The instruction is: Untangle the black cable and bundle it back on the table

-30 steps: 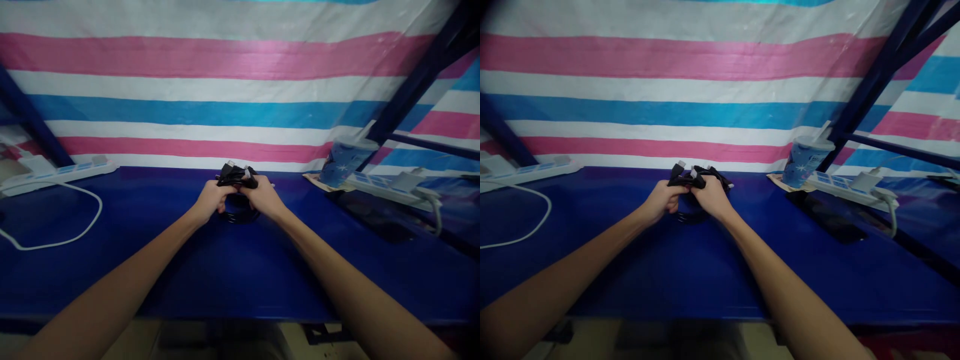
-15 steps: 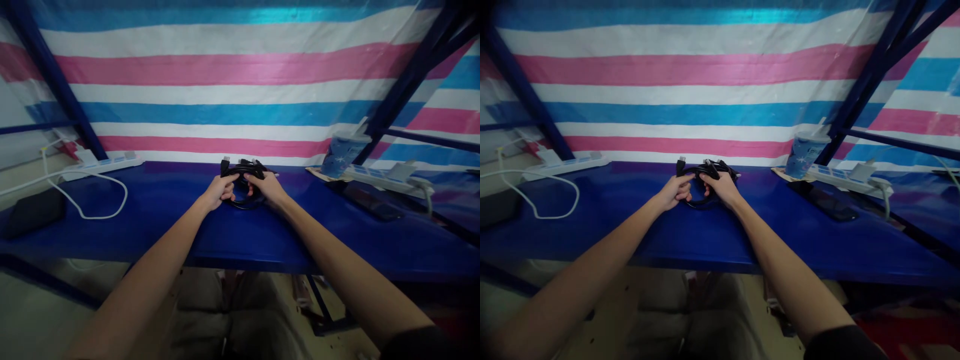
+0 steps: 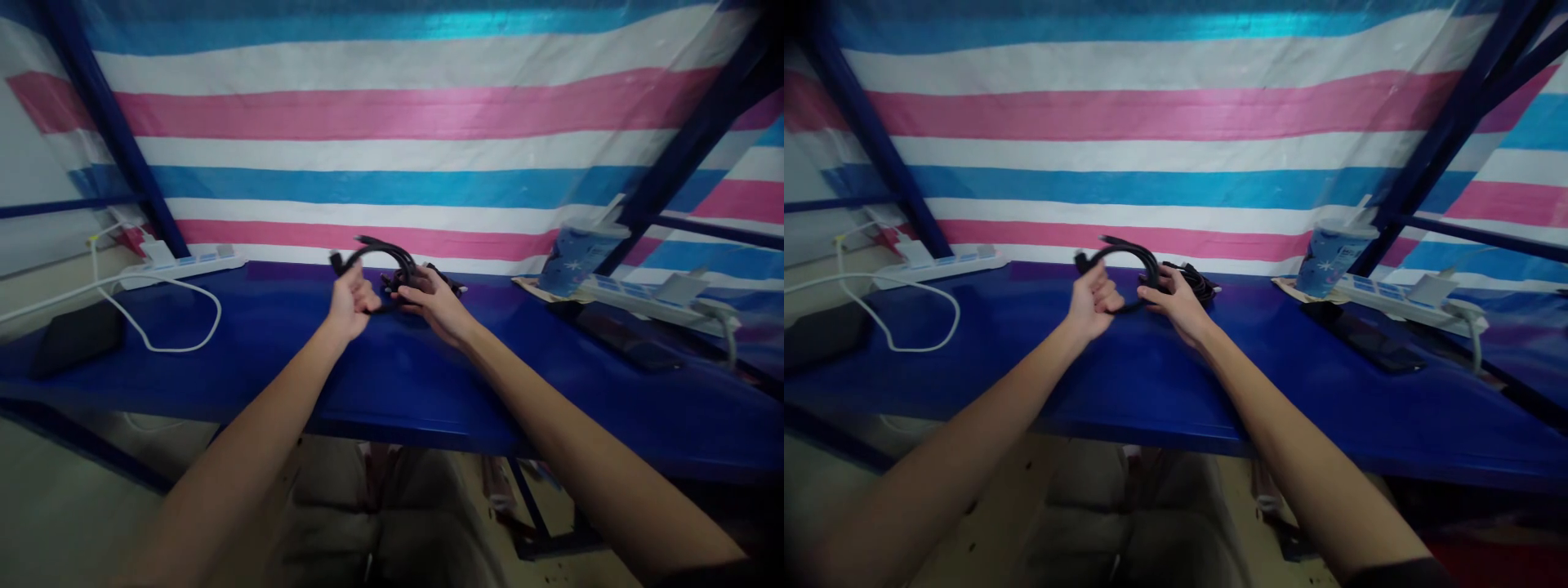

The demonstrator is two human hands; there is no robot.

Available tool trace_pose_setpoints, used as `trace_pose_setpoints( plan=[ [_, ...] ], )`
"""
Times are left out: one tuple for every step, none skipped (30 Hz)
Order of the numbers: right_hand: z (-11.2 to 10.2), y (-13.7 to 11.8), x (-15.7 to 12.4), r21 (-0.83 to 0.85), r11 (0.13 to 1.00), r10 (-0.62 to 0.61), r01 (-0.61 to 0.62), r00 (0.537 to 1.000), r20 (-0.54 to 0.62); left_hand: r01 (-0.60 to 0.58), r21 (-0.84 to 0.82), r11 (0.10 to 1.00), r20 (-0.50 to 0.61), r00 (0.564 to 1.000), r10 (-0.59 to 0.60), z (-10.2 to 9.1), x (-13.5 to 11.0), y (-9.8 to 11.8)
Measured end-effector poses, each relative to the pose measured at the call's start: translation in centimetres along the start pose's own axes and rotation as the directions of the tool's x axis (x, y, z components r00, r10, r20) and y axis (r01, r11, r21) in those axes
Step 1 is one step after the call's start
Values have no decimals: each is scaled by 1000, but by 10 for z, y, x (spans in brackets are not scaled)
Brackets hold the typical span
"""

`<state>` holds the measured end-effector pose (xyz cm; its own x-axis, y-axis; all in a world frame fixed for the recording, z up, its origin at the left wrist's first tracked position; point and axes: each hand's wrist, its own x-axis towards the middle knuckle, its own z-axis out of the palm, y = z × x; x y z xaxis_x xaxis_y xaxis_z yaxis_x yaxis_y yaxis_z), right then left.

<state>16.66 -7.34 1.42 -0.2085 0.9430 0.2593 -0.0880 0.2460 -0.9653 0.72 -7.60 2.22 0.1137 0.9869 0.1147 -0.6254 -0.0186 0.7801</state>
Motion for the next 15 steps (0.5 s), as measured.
trace_pose_setpoints(
  plan=[
    [-2,0,-1,-47,999,-14,13,999,-29,74,48,996,53,996,-76,5,-5,-8],
    [-5,0,-2,-98,995,-23,17,998,-57,138,98,986,107,983,-149,10,-9,-16],
    [-9,0,-3,-150,989,-26,14,997,-77,189,145,971,152,966,-211,14,-13,-23],
    [-13,0,-5,-198,980,-26,9,996,-84,227,189,955,185,947,-262,16,-16,-28],
    [-17,0,-5,-242,970,-31,12,997,-75,253,226,941,203,933,-299,17,-17,-31],
    [-20,1,-5,-290,957,-46,25,997,-64,269,258,928,206,923,-325,17,-15,-32],
    [-22,1,-4,-337,940,-69,46,996,-56,280,290,915,200,917,-344,15,-12,-30],
    [-23,1,-2,-380,922,-93,68,994,-49,288,322,902,188,914,-359,12,-6,-27],
    [-24,2,3,-417,905,-113,87,993,-38,291,356,888,174,913,-369,9,2,-24],
    [-24,2,9,-447,889,-124,101,992,-23,288,392,874,159,914,-373,6,11,-20],
    [-23,3,17,-471,876,-124,107,992,-5,277,428,860,144,919,-368,3,21,-16],
    [-23,4,25,-488,866,-114,107,993,15,255,463,849,127,929,-348,1,31,-14],
    [-23,5,33,-499,861,-100,103,994,33,221,493,841,109,944,-312,0,39,-13],
    [-23,6,40,-502,860,-87,97,995,43,176,517,838,94,961,-260,-1,45,-13],
    [-23,7,45,-499,862,-79,90,996,43,125,537,835,84,976,-199,-2,50,-14]
  ],
)
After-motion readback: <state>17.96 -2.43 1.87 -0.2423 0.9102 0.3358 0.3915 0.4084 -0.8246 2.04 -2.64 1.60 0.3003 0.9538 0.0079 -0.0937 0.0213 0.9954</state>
